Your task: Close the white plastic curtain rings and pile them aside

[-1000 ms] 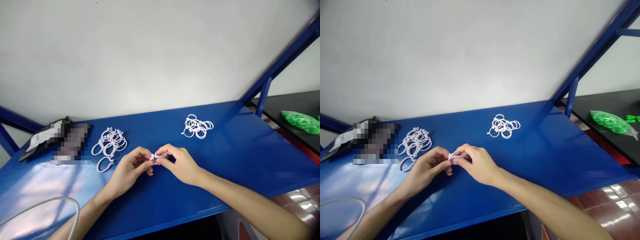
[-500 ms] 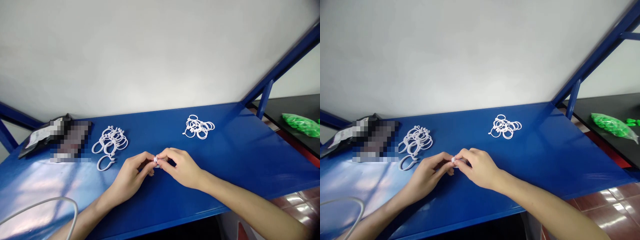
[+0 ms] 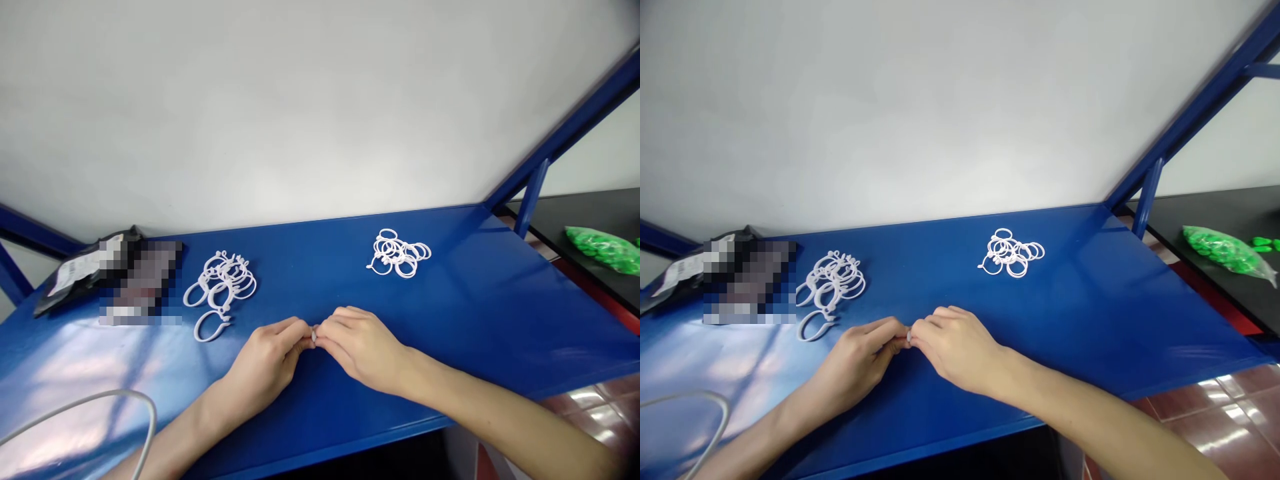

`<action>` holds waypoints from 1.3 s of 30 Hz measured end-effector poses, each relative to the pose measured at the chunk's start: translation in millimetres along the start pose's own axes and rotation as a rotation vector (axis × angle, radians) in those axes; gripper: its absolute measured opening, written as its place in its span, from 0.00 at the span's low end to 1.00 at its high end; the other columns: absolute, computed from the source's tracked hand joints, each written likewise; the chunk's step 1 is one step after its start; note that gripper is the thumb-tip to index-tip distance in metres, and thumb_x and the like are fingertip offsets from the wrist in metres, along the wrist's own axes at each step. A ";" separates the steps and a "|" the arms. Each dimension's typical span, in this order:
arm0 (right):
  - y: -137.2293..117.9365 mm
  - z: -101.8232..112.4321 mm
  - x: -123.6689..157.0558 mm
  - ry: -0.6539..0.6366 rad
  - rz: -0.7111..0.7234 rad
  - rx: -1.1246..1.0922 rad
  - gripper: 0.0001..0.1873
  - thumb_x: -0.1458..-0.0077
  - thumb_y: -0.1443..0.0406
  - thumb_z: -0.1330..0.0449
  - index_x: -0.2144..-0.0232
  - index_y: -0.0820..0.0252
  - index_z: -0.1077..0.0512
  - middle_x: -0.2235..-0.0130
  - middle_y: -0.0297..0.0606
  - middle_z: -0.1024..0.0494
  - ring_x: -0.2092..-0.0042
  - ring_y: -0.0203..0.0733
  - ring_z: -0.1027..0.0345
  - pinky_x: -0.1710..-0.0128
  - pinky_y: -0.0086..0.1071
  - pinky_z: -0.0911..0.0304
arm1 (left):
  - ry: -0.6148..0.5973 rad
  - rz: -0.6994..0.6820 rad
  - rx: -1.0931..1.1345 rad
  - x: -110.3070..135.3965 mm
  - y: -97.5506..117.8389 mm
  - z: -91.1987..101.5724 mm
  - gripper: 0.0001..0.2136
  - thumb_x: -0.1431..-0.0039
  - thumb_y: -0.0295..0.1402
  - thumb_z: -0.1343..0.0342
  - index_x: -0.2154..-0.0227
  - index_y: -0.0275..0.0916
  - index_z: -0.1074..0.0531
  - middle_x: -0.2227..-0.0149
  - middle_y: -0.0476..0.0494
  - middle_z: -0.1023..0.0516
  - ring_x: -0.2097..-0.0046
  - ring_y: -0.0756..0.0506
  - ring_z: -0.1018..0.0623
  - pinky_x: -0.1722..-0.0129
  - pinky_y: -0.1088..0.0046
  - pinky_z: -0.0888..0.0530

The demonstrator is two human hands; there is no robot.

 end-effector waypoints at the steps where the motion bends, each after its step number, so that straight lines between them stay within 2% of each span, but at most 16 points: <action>1: -0.1 0.3 -1.0 0.002 -0.004 -0.001 0.12 0.28 0.66 0.47 0.63 0.59 0.26 0.66 0.37 0.18 0.66 0.41 0.28 0.62 0.35 0.34 | -0.012 0.006 -0.008 -0.3 -0.2 0.3 0.11 0.33 0.23 0.52 0.69 0.42 0.30 0.73 0.52 0.23 0.74 0.51 0.25 0.73 0.78 0.30; 4: 3.1 3.1 -6.4 0.025 -0.042 -0.024 0.11 0.28 0.64 0.46 0.62 0.58 0.25 0.65 0.38 0.17 0.65 0.42 0.26 0.61 0.36 0.33 | -0.055 0.030 -0.040 -3.4 -1.2 6.0 0.09 0.31 0.27 0.51 0.66 0.42 0.28 0.70 0.51 0.21 0.72 0.49 0.21 0.71 0.77 0.28; 6: 9.4 8.0 -10.4 0.069 -0.078 -0.052 0.10 0.29 0.62 0.45 0.59 0.57 0.24 0.62 0.38 0.16 0.62 0.42 0.25 0.60 0.36 0.31 | -0.080 0.025 -0.079 -6.3 -3.9 16.3 0.07 0.30 0.32 0.48 0.59 0.43 0.25 0.64 0.48 0.17 0.65 0.47 0.18 0.64 0.74 0.24; 8: 19.5 16.5 -12.4 0.138 -0.104 -0.063 0.09 0.29 0.61 0.44 0.56 0.54 0.23 0.59 0.38 0.16 0.58 0.43 0.24 0.56 0.37 0.30 | -0.081 0.039 -0.142 -8.2 -12.0 33.4 0.10 0.31 0.37 0.46 0.52 0.46 0.23 0.55 0.45 0.17 0.56 0.43 0.17 0.56 0.71 0.23; 10: 33.1 29.3 -11.4 0.244 -0.121 -0.029 0.09 0.29 0.62 0.43 0.56 0.53 0.23 0.57 0.37 0.15 0.56 0.45 0.24 0.53 0.40 0.29 | -0.034 0.105 -0.226 -7.5 -26.8 56.5 0.12 0.32 0.40 0.46 0.50 0.47 0.23 0.49 0.44 0.18 0.52 0.40 0.18 0.52 0.69 0.23; 12: 49.5 45.5 -7.2 0.383 -0.163 0.065 0.08 0.30 0.63 0.43 0.56 0.53 0.22 0.56 0.39 0.15 0.55 0.47 0.24 0.53 0.42 0.28 | -0.009 0.178 -0.294 -3.7 -45.1 79.7 0.13 0.34 0.41 0.46 0.51 0.47 0.22 0.48 0.42 0.19 0.55 0.39 0.17 0.55 0.68 0.23; 14: 66.7 61.1 -1.6 0.489 -0.242 0.205 0.08 0.31 0.65 0.42 0.56 0.55 0.22 0.57 0.41 0.16 0.53 0.50 0.26 0.53 0.44 0.28 | -0.069 0.231 -0.334 2.7 -62.7 96.8 0.13 0.34 0.39 0.49 0.55 0.46 0.21 0.51 0.42 0.18 0.60 0.40 0.18 0.59 0.67 0.23; 16: 82.6 72.3 3.0 0.522 -0.332 0.331 0.09 0.33 0.66 0.42 0.55 0.56 0.22 0.58 0.43 0.16 0.51 0.54 0.28 0.56 0.45 0.28 | -0.157 0.244 -0.345 9.8 -75.5 106.2 0.13 0.35 0.37 0.50 0.58 0.48 0.19 0.54 0.43 0.18 0.62 0.40 0.18 0.62 0.67 0.24; 18: 94.6 77.1 5.3 0.491 -0.392 0.416 0.08 0.34 0.66 0.41 0.55 0.57 0.23 0.58 0.45 0.16 0.50 0.57 0.31 0.56 0.46 0.29 | -0.196 0.231 -0.352 15.4 -82.7 109.5 0.14 0.35 0.37 0.49 0.59 0.50 0.17 0.56 0.42 0.19 0.65 0.41 0.18 0.65 0.68 0.25; 20: 100.6 77.0 5.7 0.454 -0.414 0.458 0.07 0.34 0.65 0.40 0.57 0.58 0.22 0.58 0.45 0.17 0.49 0.59 0.33 0.54 0.49 0.30 | -0.187 0.214 -0.366 17.4 -86.1 108.3 0.13 0.36 0.38 0.48 0.61 0.52 0.16 0.59 0.41 0.20 0.67 0.41 0.19 0.70 0.69 0.27; 23: 96.6 73.1 3.8 0.456 -0.390 0.468 0.07 0.35 0.64 0.39 0.58 0.57 0.22 0.58 0.45 0.17 0.48 0.60 0.35 0.51 0.51 0.31 | -0.197 0.207 -0.410 14.3 -88.6 101.7 0.14 0.37 0.38 0.49 0.66 0.50 0.16 0.63 0.40 0.21 0.67 0.40 0.21 0.72 0.69 0.29; 27: 74.5 65.9 -1.0 0.491 -0.288 0.424 0.08 0.34 0.64 0.40 0.57 0.56 0.22 0.56 0.44 0.18 0.47 0.58 0.35 0.47 0.52 0.33 | -0.214 0.178 -0.451 4.7 -82.2 95.0 0.13 0.36 0.39 0.48 0.65 0.47 0.17 0.62 0.40 0.22 0.61 0.38 0.22 0.61 0.63 0.26; 29: 61.3 59.9 -3.5 0.473 -0.229 0.368 0.07 0.33 0.64 0.41 0.57 0.56 0.22 0.56 0.44 0.18 0.47 0.57 0.34 0.46 0.52 0.33 | -0.174 0.134 -0.430 -0.4 -70.2 92.0 0.11 0.37 0.41 0.46 0.65 0.46 0.18 0.61 0.41 0.21 0.57 0.38 0.23 0.55 0.61 0.26; 31: 48.2 50.9 -5.9 0.414 -0.169 0.277 0.07 0.33 0.64 0.41 0.56 0.55 0.22 0.57 0.43 0.18 0.48 0.56 0.33 0.47 0.51 0.32 | -0.129 0.105 -0.370 -4.6 -53.9 85.6 0.09 0.38 0.41 0.44 0.64 0.44 0.20 0.61 0.41 0.21 0.57 0.39 0.23 0.55 0.63 0.26; 35: 24.2 27.5 -8.6 0.227 -0.074 -0.003 0.08 0.34 0.61 0.37 0.56 0.57 0.23 0.57 0.41 0.17 0.51 0.50 0.29 0.49 0.47 0.30 | -0.090 0.139 -0.147 -8.7 -22.1 55.7 0.06 0.35 0.37 0.45 0.64 0.43 0.25 0.64 0.47 0.20 0.63 0.45 0.21 0.62 0.71 0.26; 39: 12.3 11.1 -8.3 0.089 -0.123 -0.247 0.08 0.36 0.61 0.35 0.56 0.57 0.24 0.58 0.38 0.17 0.53 0.45 0.26 0.52 0.40 0.29 | -0.069 0.185 0.083 -9.5 -7.3 20.6 0.04 0.35 0.36 0.42 0.64 0.44 0.25 0.68 0.51 0.19 0.68 0.48 0.21 0.67 0.75 0.27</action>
Point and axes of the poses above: each hand's wrist, its own x-axis away from the middle knuckle, its own z-axis out of the back of the hand, y = z × x, the point moved 3 cm from there along -x, towards the middle knuckle
